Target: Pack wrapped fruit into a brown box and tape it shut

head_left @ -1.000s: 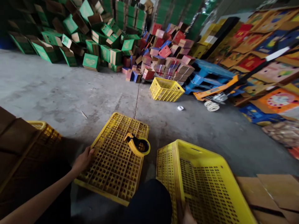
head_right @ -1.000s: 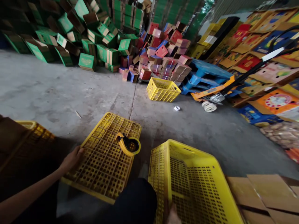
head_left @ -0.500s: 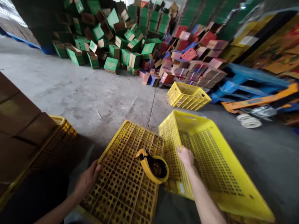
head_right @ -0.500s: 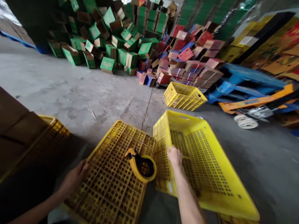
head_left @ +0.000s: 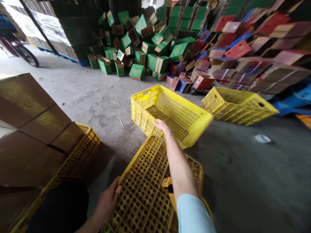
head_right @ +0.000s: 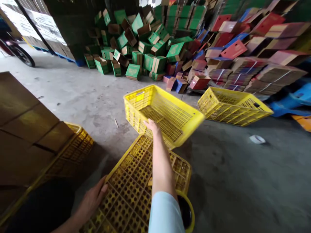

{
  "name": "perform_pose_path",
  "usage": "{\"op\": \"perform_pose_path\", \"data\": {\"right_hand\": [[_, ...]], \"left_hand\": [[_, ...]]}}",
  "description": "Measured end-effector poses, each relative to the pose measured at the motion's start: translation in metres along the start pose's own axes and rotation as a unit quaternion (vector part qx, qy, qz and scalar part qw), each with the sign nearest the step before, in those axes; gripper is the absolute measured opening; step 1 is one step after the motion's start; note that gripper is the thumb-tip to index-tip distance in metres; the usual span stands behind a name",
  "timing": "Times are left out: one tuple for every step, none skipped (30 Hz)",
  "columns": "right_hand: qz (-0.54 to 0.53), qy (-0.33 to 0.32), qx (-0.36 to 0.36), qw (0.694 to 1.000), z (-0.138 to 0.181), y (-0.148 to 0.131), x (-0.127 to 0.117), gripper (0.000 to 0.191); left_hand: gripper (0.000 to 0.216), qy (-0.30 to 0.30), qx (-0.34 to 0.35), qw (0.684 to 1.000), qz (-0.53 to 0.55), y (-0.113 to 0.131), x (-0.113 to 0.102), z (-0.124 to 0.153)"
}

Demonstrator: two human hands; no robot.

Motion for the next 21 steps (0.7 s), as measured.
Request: {"op": "perform_pose_path", "data": {"right_hand": [[0.018, -0.039, -0.010, 0.999, -0.008, -0.012, 0.025, 0.037], [0.035, -0.071, -0.023, 0.997, -0.013, -0.023, 0.045, 0.036], [0.052, -0.100, -0.040, 0.993, -0.017, -0.032, 0.062, 0.038], [0.066, -0.126, -0.056, 0.988, -0.019, -0.038, 0.073, 0.037], [0.078, -0.150, -0.074, 0.983, -0.021, -0.042, 0.081, 0.037], [0.089, -0.172, -0.090, 0.977, -0.022, -0.043, 0.084, 0.037], [0.097, -0.192, -0.104, 0.971, -0.023, -0.041, 0.083, 0.036], [0.105, -0.210, -0.116, 0.965, -0.023, -0.038, 0.081, 0.035], [0.113, -0.224, -0.124, 0.960, -0.023, -0.033, 0.076, 0.033], [0.120, -0.232, -0.130, 0.957, -0.023, -0.029, 0.070, 0.034], [0.127, -0.234, -0.133, 0.955, -0.022, -0.025, 0.064, 0.038], [0.133, -0.233, -0.133, 0.954, -0.019, -0.022, 0.057, 0.046], [0.137, -0.228, -0.133, 0.955, -0.014, -0.019, 0.050, 0.058], [0.139, -0.223, -0.131, 0.956, -0.006, -0.016, 0.043, 0.069], [0.141, -0.218, -0.128, 0.957, 0.006, -0.012, 0.034, 0.077], [0.144, -0.212, -0.123, 0.959, 0.023, -0.006, 0.024, 0.081], [0.148, -0.206, -0.113, 0.961, 0.044, 0.002, 0.012, 0.081], [0.156, -0.199, -0.097, 0.963, 0.071, 0.014, -0.004, 0.078], [0.166, -0.191, -0.071, 0.965, 0.103, 0.028, -0.022, 0.074], [0.180, -0.182, -0.035, 0.966, 0.140, 0.045, -0.044, 0.070], [0.195, -0.171, 0.009, 0.966, 0.183, 0.064, -0.069, 0.067]], "left_hand": [[0.067, -0.004, -0.003, 1.000, 0.000, 0.000, 0.001, -0.001], [0.068, -0.007, -0.004, 1.000, 0.000, -0.001, 0.002, -0.002], [0.068, -0.010, -0.004, 1.000, 0.001, -0.001, 0.002, -0.003], [0.069, -0.011, -0.005, 1.000, 0.003, -0.001, 0.003, -0.004], [0.069, -0.009, -0.005, 1.000, 0.006, -0.001, 0.003, -0.004], [0.069, -0.008, -0.006, 1.000, 0.009, 0.000, 0.003, -0.004], [0.070, -0.007, -0.006, 1.000, 0.011, 0.000, 0.002, -0.003], [0.071, -0.007, -0.006, 1.000, 0.013, 0.001, 0.002, -0.002], [0.071, -0.006, -0.006, 1.000, 0.015, 0.002, 0.002, -0.001], [0.071, -0.005, -0.007, 1.000, 0.016, 0.003, 0.001, 0.000], [0.070, -0.003, -0.009, 1.000, 0.016, 0.004, 0.000, 0.001], [0.069, 0.001, -0.010, 1.000, 0.015, 0.005, -0.001, 0.002], [0.068, 0.005, -0.010, 1.000, 0.013, 0.005, -0.002, 0.003], [0.067, 0.008, -0.008, 1.000, 0.009, 0.006, -0.002, 0.004], [0.066, 0.012, -0.008, 1.000, 0.003, 0.005, -0.003, 0.005], [0.065, 0.014, -0.011, 1.000, -0.007, 0.004, -0.003, 0.006], [0.065, 0.016, -0.015, 1.000, -0.020, 0.002, -0.003, 0.007], [0.065, 0.020, -0.026, 0.999, -0.035, -0.002, -0.004, 0.008], [0.065, 0.018, -0.029, 0.998, -0.051, -0.005, -0.003, 0.009], [0.066, 0.020, -0.026, 0.997, -0.065, -0.007, -0.005, 0.010], [0.068, 0.026, -0.023, 0.996, -0.079, -0.010, -0.006, 0.010]]}}
Point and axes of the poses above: each hand's wrist, its own z-axis away from the middle knuckle, its own x-axis out of the palm, y = z × x, the point moved 8 cm from there along -z, towards the middle knuckle, and after that the axes turned 13 degrees about -x, right-handed, at the moved point
